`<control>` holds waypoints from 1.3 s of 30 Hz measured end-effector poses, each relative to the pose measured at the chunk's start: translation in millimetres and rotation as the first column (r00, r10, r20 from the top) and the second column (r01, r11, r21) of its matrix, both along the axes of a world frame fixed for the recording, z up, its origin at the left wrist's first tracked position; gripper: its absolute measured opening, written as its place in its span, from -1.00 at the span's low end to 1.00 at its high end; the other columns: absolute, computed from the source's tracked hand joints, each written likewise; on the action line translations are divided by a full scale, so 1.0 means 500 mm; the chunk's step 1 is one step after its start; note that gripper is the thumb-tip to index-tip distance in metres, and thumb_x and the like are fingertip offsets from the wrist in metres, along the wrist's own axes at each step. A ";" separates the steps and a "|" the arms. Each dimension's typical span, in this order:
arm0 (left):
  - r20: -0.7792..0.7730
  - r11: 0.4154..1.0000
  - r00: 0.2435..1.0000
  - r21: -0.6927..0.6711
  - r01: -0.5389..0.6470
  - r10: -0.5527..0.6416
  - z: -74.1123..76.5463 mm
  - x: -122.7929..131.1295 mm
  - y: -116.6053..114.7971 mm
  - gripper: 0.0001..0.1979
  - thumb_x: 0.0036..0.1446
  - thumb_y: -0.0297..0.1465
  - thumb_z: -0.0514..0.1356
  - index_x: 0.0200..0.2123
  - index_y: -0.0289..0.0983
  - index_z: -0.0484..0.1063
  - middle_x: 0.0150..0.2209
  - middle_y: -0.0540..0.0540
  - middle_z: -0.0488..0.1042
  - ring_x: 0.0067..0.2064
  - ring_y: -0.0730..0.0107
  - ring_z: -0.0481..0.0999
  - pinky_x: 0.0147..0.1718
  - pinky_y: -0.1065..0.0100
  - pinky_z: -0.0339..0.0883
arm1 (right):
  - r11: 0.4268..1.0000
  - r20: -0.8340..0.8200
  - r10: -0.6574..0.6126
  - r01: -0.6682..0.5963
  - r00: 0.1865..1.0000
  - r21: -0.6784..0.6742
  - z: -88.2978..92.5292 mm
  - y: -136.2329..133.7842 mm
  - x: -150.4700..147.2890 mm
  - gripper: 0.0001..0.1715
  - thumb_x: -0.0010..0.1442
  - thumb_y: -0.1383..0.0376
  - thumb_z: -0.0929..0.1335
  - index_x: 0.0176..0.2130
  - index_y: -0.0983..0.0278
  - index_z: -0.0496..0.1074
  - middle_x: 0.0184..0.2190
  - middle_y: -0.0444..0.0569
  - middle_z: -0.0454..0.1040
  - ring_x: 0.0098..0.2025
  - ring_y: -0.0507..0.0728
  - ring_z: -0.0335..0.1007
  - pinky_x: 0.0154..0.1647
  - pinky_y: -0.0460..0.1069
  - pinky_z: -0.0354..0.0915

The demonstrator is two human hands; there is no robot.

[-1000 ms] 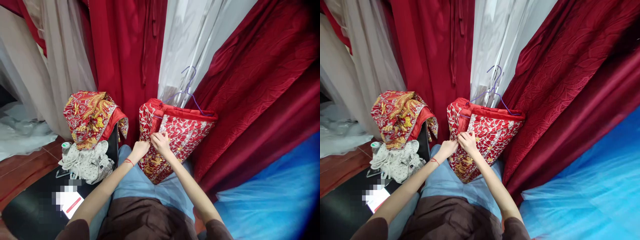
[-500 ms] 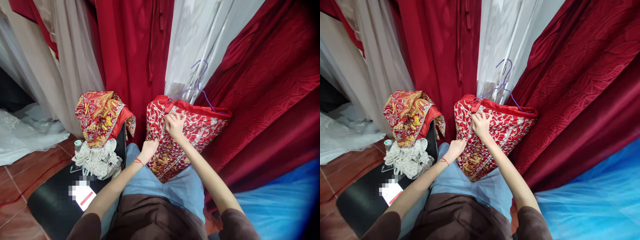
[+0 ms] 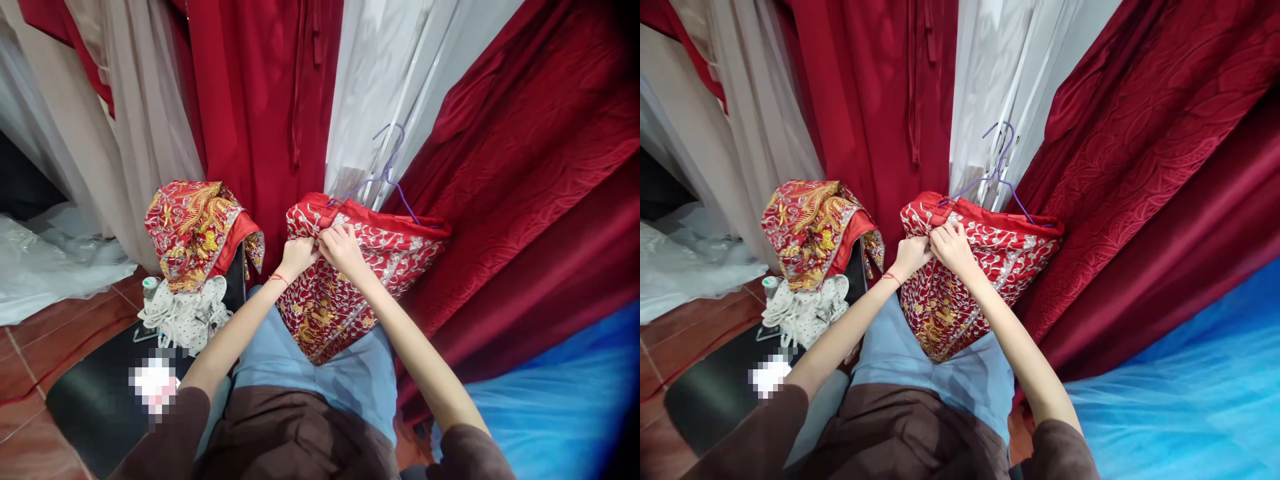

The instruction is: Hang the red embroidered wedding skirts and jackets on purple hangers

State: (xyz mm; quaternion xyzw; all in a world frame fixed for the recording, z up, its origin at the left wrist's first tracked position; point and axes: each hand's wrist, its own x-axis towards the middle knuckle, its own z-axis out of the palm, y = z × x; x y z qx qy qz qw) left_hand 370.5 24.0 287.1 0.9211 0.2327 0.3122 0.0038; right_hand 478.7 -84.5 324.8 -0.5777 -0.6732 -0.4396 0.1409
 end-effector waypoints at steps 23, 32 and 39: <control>-0.096 1.000 0.995 -0.012 -0.024 0.022 0.027 -0.024 -0.041 -0.58 0.37 -0.27 -0.07 -0.28 -0.35 0.51 -0.29 -0.27 0.59 -0.24 0.16 0.60 -0.32 0.28 0.29 | 0.991 -0.301 -0.079 0.108 0.950 0.081 0.024 0.023 0.001 -0.72 0.36 0.30 0.18 -0.17 0.22 0.46 -0.14 0.09 0.44 -0.07 0.26 0.24 -0.03 0.18 0.06; 0.643 0.989 0.765 -0.107 0.103 -0.010 0.102 0.003 0.120 -0.72 0.28 -0.19 0.12 -0.14 -0.30 0.33 -0.05 -0.26 0.45 0.04 0.16 0.41 0.09 0.23 0.21 | 0.930 -0.244 -0.339 0.364 0.909 0.062 0.062 -0.157 0.117 -0.62 0.33 0.21 0.21 0.05 0.32 0.36 0.03 0.27 0.38 0.04 0.36 0.22 0.02 0.25 0.09; 0.465 0.719 0.884 -0.601 0.348 -0.038 0.141 0.110 0.252 -0.57 0.22 -0.03 0.14 -0.51 -0.24 0.30 -0.57 -0.04 0.37 -0.32 0.26 0.43 -0.21 0.30 0.26 | 0.810 -0.050 -0.571 0.551 0.820 -0.201 0.102 -0.324 0.310 -0.59 0.29 0.10 0.24 -0.07 0.36 0.37 -0.07 0.30 0.40 -0.10 0.34 0.29 -0.09 0.20 0.15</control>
